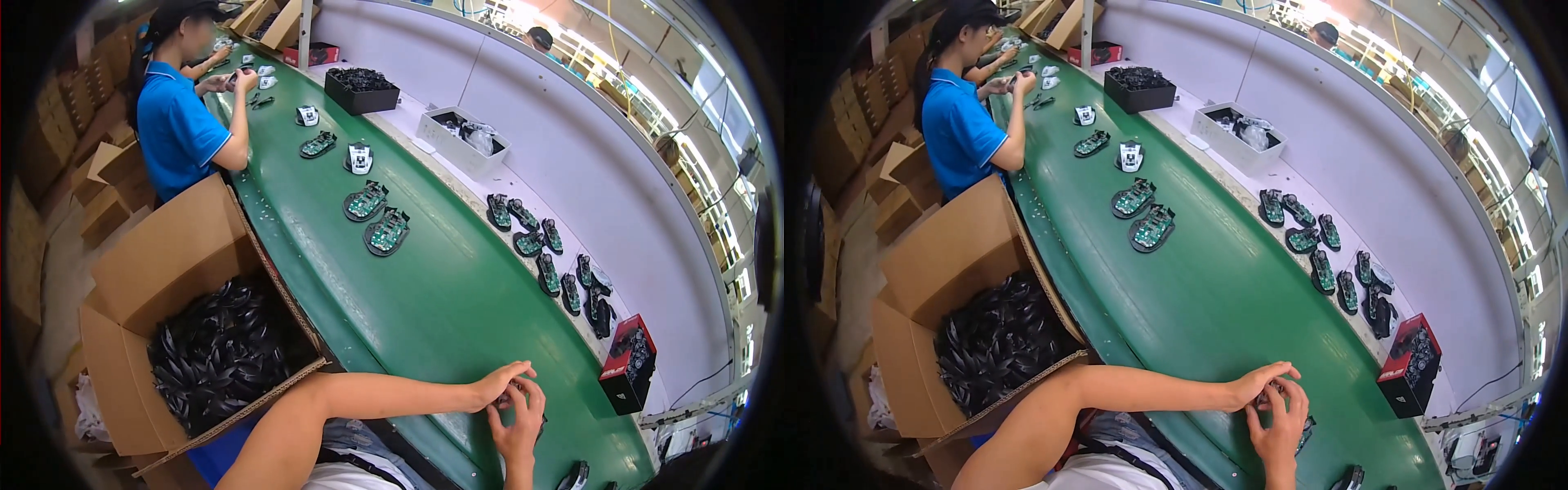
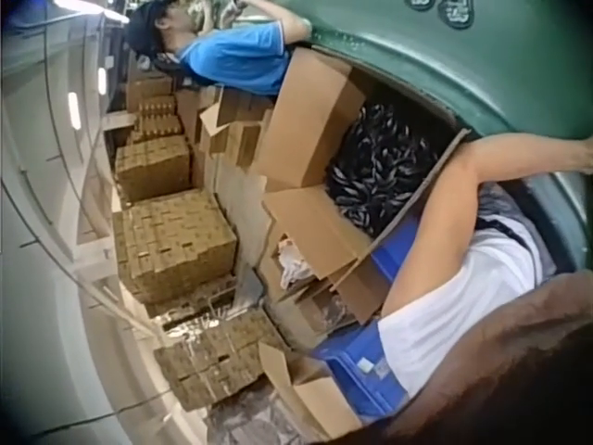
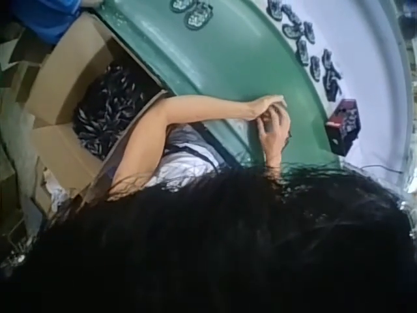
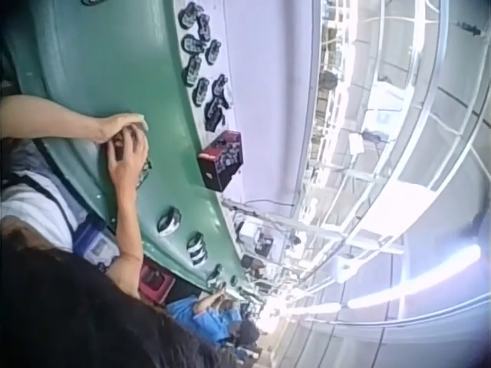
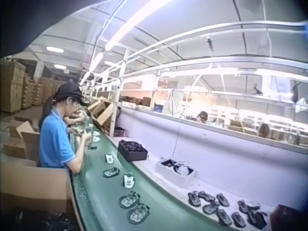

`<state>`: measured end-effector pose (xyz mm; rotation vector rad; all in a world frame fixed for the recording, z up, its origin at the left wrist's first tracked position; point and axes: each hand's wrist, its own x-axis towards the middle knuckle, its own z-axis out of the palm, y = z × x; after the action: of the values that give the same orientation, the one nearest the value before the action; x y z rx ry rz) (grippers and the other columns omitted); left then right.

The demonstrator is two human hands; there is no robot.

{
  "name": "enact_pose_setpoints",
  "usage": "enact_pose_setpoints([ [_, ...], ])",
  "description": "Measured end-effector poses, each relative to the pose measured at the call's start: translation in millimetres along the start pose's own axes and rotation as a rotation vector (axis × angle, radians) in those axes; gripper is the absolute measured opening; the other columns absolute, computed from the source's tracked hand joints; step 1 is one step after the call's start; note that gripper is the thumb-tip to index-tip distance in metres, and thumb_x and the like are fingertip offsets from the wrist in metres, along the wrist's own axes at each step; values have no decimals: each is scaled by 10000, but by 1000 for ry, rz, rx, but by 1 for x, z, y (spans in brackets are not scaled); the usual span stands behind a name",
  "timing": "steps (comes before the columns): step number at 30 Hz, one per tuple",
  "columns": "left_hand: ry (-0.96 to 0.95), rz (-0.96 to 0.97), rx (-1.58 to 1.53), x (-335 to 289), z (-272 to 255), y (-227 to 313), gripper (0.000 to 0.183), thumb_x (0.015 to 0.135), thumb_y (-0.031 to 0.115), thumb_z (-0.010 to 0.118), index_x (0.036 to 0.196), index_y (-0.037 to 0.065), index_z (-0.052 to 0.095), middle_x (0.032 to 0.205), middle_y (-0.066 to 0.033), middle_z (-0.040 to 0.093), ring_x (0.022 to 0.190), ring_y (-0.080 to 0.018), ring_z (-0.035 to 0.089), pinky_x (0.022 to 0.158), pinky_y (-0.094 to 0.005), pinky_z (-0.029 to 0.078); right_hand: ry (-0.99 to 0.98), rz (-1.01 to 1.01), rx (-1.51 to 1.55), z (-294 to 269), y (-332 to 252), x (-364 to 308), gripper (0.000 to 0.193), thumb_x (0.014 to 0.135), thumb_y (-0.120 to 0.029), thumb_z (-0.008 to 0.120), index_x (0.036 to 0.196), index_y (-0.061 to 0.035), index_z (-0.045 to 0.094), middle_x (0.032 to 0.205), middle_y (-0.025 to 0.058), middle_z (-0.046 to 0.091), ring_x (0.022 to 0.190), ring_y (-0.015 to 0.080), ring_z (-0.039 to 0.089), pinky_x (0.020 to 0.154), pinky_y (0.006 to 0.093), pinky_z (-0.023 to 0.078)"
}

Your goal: The person assembles computer mice on a conveyor belt by installing scroll wheel components into mouse bases by hand and attaching upper mouse casings onto the bases.

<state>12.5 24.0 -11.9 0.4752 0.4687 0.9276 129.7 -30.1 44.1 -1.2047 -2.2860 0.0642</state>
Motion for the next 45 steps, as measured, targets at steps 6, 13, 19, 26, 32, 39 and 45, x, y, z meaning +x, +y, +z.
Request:
enact_pose_setpoints([
  [6,-208,-35,155,-5,2,0,493,1048,504,383,1314,101,484,897,-42,587,624,-95,499,518,-242,391,43,3,10,-5,12,-16,401,688,-79,827,1072,-81,711,1168,114,630,1084,317,597,910,413,485],
  [13,169,1107,1621,15,-16,38,554,950,411,588,1320,10,496,1297,-269,523,1238,-404,510,1064,-492,408,365,426,783,-3,57,-31,317,827,-7,716,1126,2,611,1036,79,610,944,184,650,775,284,536],
  [19,1293,647,1998,23,-77,220,718,933,526,547,1496,108,392,1576,-242,254,1456,-504,176,1120,-713,164,291,728,1538,-21,57,-29,310,1014,-302,532,1076,0,574,1014,118,634,800,225,676,613,283,555],
  [26,1438,-109,1758,-57,-173,250,856,917,737,372,1600,250,197,1661,-182,57,1485,-512,82,1124,-734,90,82,764,1527,-27,60,-33,324,1029,-338,483,997,-36,594,653,27,535,435,67,358,382,213,222],
  [32,1221,-199,2030,-23,-121,199,937,866,729,502,1548,131,265,1561,-314,223,1349,-613,308,1032,-759,287,55,731,1498,-28,58,-30,333,1027,-344,485,1012,-28,588,652,13,519,445,50,342,384,213,215],
  [39,320,-414,2495,-52,18,116,864,886,758,436,1425,83,472,1146,-221,664,1055,-371,670,869,-525,557,78,713,1442,-26,62,-31,313,1022,-328,491,1036,-28,578,690,25,540,458,52,358,388,205,233],
  [45,336,-8,2525,-66,-14,171,593,894,573,560,1208,70,587,918,-204,716,863,-390,709,760,-510,561,8,753,1470,-26,43,-29,120,965,-150,543,1026,-51,572,714,65,576,445,42,345,370,194,217],
])
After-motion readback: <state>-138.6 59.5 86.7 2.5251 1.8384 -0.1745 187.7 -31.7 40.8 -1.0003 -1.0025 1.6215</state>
